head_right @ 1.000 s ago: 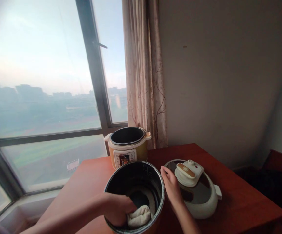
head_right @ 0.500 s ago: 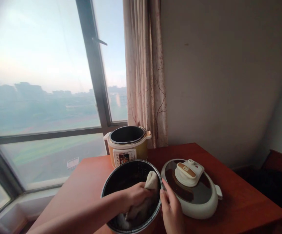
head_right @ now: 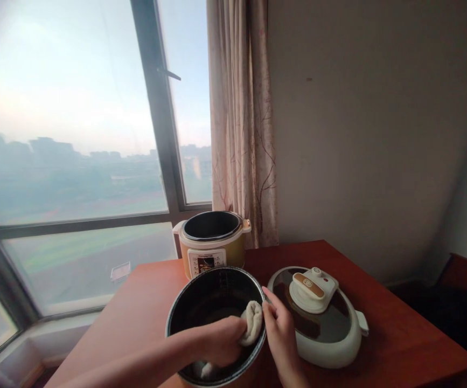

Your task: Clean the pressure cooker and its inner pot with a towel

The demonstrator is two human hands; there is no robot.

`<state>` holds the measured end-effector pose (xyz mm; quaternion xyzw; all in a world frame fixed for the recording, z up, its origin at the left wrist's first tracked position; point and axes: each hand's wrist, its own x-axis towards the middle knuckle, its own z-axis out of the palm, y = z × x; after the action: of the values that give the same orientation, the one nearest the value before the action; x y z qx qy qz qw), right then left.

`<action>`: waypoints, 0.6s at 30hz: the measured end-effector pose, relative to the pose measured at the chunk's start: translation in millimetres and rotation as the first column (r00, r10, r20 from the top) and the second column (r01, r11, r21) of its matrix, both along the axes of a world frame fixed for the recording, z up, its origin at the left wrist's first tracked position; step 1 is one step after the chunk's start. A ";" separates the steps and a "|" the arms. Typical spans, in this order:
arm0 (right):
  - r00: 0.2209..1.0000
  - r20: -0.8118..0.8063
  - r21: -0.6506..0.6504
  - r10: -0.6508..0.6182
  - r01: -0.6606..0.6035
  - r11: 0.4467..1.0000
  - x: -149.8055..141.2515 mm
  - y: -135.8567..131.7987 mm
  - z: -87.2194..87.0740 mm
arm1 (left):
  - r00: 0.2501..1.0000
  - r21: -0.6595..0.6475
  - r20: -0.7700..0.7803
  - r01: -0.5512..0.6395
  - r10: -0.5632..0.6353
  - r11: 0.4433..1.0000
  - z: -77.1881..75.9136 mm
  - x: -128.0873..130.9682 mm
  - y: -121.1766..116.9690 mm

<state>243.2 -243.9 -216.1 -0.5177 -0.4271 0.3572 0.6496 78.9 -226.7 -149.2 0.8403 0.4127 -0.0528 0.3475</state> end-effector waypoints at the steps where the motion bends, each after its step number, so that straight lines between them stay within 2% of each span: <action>1: 1.000 -0.001 -0.007 0.000 0.000 1.000 2.6 3.8 1.2 | 0.995 0.016 -0.080 0.058 -0.056 0.998 4.4 -6.4 -0.3; 6: 0.996 -0.021 -0.024 0.082 -0.083 0.996 12.4 17.3 5.2 | 0.894 -0.034 -0.296 0.343 -0.337 0.939 25.9 -39.8 11.5; 9: 0.997 -0.002 -0.040 0.072 -0.072 0.997 11.7 21.1 5.4 | 0.844 -0.070 -0.344 0.414 -0.412 0.907 28.3 -48.3 18.7; 13: 0.999 0.018 -0.044 0.027 -0.026 0.999 7.9 23.0 4.2 | 0.890 -0.091 -0.315 0.319 -0.331 0.944 20.0 -42.6 16.6; 16: 1.000 0.018 -0.027 0.022 -0.021 0.999 6.7 24.6 2.7 | 0.974 -0.102 -0.183 0.114 -0.131 0.988 10.3 -31.3 11.5; 18: 1.000 0.016 -0.022 0.013 -0.013 1.000 6.8 26.2 1.2 | 0.997 -0.143 -0.069 -0.038 0.028 0.989 2.4 -22.2 10.9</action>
<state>250.0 -217.7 -214.9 -0.5249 -0.4317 0.3620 0.6380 56.7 -215.9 -146.8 0.8038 0.4330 -0.1047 0.3943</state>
